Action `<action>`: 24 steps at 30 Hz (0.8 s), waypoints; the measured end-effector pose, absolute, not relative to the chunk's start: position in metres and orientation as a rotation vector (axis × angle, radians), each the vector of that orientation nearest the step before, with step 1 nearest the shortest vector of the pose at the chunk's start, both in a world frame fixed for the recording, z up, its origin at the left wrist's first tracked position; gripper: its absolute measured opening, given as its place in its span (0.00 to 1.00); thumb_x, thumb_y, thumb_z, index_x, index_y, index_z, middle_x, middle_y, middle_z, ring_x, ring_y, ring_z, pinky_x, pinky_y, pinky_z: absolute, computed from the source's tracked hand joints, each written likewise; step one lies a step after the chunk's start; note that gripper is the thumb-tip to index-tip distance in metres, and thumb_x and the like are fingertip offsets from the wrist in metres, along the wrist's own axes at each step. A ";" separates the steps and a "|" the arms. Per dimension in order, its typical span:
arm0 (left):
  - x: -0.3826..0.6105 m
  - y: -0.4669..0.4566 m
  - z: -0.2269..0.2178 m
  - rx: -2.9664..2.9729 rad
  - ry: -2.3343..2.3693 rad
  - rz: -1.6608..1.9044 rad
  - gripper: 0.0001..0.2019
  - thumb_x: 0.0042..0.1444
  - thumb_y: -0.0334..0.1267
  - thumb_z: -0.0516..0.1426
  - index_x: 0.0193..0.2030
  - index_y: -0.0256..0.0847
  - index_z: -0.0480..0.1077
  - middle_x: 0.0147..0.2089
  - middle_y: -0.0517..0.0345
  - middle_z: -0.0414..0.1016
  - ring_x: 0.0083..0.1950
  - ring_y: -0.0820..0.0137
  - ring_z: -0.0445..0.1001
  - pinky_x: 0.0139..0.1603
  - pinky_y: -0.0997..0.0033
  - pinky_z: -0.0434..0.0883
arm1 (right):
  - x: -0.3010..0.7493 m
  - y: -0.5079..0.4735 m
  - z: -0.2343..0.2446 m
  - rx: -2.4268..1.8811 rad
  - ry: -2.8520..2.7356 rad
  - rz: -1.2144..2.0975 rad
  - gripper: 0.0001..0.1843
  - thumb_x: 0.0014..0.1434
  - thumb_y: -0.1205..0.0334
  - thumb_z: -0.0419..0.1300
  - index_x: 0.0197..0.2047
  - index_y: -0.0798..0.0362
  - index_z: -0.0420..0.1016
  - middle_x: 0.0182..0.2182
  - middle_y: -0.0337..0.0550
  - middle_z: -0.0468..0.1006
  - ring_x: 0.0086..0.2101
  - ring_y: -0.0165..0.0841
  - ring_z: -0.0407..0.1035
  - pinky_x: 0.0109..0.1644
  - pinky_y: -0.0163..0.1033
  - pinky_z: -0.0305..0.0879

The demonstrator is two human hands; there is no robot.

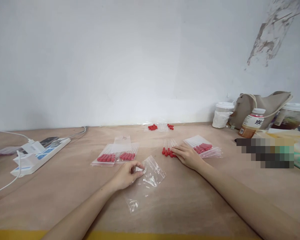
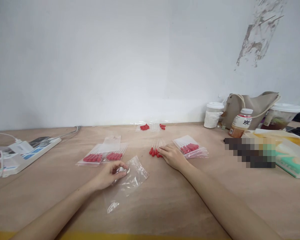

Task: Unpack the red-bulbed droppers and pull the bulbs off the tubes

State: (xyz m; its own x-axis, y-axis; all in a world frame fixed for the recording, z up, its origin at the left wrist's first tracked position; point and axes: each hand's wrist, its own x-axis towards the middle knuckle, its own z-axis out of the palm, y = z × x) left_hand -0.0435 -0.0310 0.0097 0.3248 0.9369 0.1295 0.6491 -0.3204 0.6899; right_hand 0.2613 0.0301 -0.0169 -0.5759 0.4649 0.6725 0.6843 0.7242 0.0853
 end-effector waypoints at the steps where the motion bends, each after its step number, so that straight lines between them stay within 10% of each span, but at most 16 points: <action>1: -0.047 -0.028 0.012 2.016 1.400 0.788 0.14 0.46 0.44 0.57 0.37 0.38 0.70 0.27 0.61 0.69 0.27 0.73 0.65 0.27 0.76 0.61 | 0.261 0.029 -0.017 -0.872 -2.303 -0.473 0.14 0.60 0.65 0.49 0.47 0.50 0.70 0.40 0.45 0.75 0.39 0.33 0.67 0.43 0.40 0.62; 17: -0.127 0.094 0.049 2.067 2.228 1.021 0.12 0.39 0.28 0.57 0.34 0.37 0.66 0.43 0.47 0.68 0.48 0.56 0.67 0.49 0.57 0.62 | 0.261 0.020 -0.014 -1.001 -2.229 -0.518 0.13 0.59 0.57 0.50 0.41 0.50 0.72 0.42 0.47 0.70 0.40 0.35 0.64 0.44 0.41 0.57; 24: -0.118 0.025 0.053 3.161 1.221 0.474 0.06 0.54 0.36 0.51 0.35 0.42 0.69 0.39 0.55 0.72 0.46 0.67 0.68 0.50 0.65 0.62 | 0.262 0.019 -0.013 -1.087 -2.164 -0.424 0.16 0.58 0.53 0.50 0.44 0.53 0.68 0.43 0.50 0.67 0.41 0.37 0.63 0.43 0.43 0.60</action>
